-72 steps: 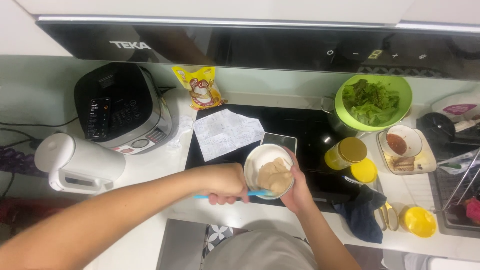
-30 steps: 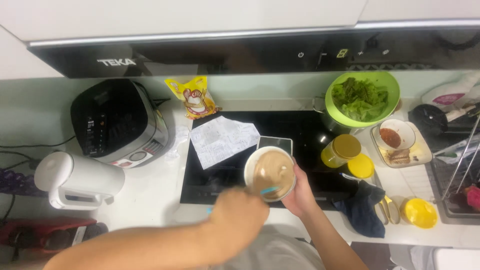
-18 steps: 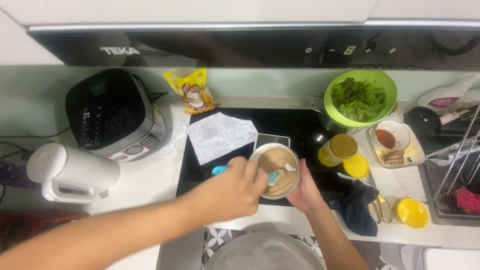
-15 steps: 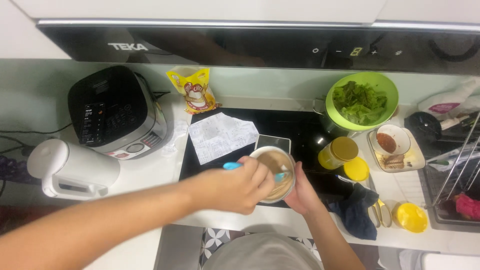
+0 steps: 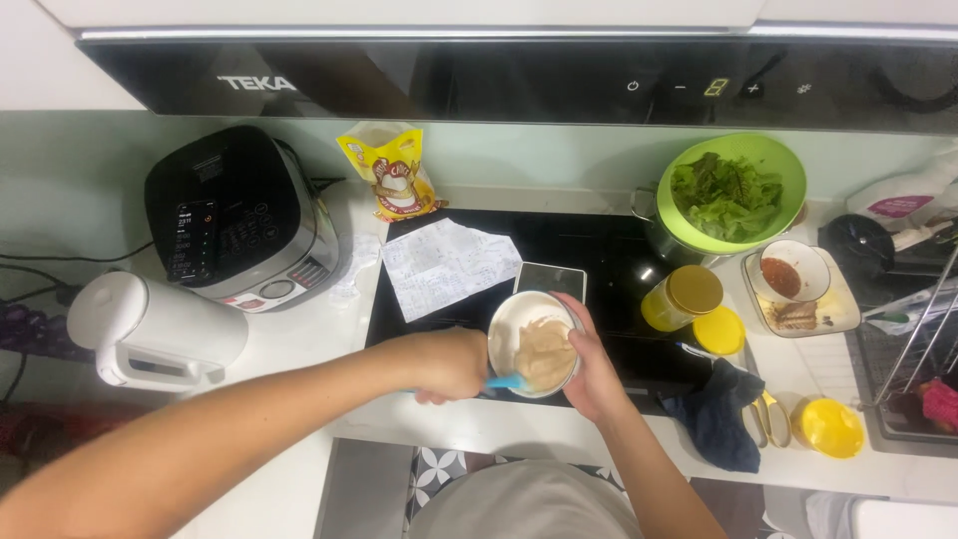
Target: Mixing ingredients in a bowl and organizing kitchen items.
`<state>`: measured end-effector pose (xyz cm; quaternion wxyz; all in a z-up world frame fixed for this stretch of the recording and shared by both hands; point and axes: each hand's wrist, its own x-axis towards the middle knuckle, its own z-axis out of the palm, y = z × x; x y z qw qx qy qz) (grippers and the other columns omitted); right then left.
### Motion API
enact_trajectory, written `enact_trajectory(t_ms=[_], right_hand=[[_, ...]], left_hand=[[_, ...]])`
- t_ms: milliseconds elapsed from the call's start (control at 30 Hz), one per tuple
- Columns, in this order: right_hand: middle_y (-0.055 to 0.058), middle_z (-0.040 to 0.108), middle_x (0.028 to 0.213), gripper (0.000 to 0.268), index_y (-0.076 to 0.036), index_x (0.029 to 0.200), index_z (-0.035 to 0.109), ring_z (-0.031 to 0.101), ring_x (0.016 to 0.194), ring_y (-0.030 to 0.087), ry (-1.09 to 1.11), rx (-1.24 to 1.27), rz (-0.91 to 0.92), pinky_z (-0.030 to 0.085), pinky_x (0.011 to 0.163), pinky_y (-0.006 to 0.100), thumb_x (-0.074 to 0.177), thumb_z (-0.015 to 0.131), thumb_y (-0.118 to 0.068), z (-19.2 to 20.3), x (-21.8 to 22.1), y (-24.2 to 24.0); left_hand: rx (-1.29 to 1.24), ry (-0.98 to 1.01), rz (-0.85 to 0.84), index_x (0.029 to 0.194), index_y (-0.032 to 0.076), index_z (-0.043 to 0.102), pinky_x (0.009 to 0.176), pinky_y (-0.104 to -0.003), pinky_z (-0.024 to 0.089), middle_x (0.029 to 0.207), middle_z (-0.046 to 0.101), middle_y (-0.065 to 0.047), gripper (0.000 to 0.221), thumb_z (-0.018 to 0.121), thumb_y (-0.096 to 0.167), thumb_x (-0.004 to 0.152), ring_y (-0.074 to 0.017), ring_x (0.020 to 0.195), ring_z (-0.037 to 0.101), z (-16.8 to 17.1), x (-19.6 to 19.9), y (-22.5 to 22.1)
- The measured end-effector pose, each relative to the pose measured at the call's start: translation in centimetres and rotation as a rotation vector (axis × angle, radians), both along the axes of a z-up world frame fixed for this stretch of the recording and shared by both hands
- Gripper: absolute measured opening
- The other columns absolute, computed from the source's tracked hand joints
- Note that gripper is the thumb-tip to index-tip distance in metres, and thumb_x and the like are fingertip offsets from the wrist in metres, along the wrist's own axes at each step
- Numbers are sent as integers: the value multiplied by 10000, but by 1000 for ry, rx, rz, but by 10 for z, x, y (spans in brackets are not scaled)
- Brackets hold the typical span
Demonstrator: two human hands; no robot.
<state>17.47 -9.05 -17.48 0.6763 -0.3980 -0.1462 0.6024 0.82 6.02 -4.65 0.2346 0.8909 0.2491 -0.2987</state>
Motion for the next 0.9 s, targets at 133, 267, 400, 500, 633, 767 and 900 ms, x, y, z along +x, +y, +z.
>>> enact_trajectory(t_ms=[133,267,400,500,633,767,900], right_hand=[[101,486,1497,700,-223,1544,338,499,1380,287,9,-14,5,454,1102,476,904,584,-360,-10,-5,-2],[59,447,1548,669,-270,1557,299,471,1409,272,71,-72,7,440,1105,504,942,509,-424,-17,-1,-6],[62,430,1580,679,-234,1578,279,447,1442,276,78,-34,-18,417,1126,507,973,480,-466,-38,18,-11],[58,429,1589,699,-221,1586,280,443,1444,282,135,-6,-35,406,1135,501,975,467,-505,-40,28,-10],[67,429,1580,672,-202,1576,306,445,1442,280,83,39,10,410,1142,497,984,463,-480,-22,30,-6],[97,446,1556,653,-171,1566,337,455,1437,294,-29,96,66,416,1149,499,979,536,-379,-16,31,-2],[82,480,1533,679,-199,1545,362,485,1401,285,77,-63,-8,438,1109,495,940,548,-444,-22,34,4]], left_hand=[[-621,38,350,960,-43,754,428,-344,512,682,671,-153,233,619,141,917,-200,455,600,-31,3,7],[-1070,-228,651,1044,-36,767,362,-245,382,622,586,-21,229,683,132,912,-82,417,495,-68,-2,30],[-1291,-330,790,1080,-72,759,339,-201,314,605,526,39,263,752,141,926,-27,420,440,-56,-1,38],[-529,-246,320,1096,24,612,417,-331,499,589,621,-89,306,706,140,830,-185,459,612,-39,-6,32],[436,-678,-385,1056,26,680,530,-368,566,831,670,-118,418,746,165,668,-271,702,702,-13,-2,7],[629,-506,-411,881,8,693,548,-378,572,856,663,-150,202,699,143,731,-280,752,717,-17,6,-21],[522,-238,-551,896,18,703,511,-384,580,859,656,-179,165,689,123,771,-280,742,708,12,16,-30]])
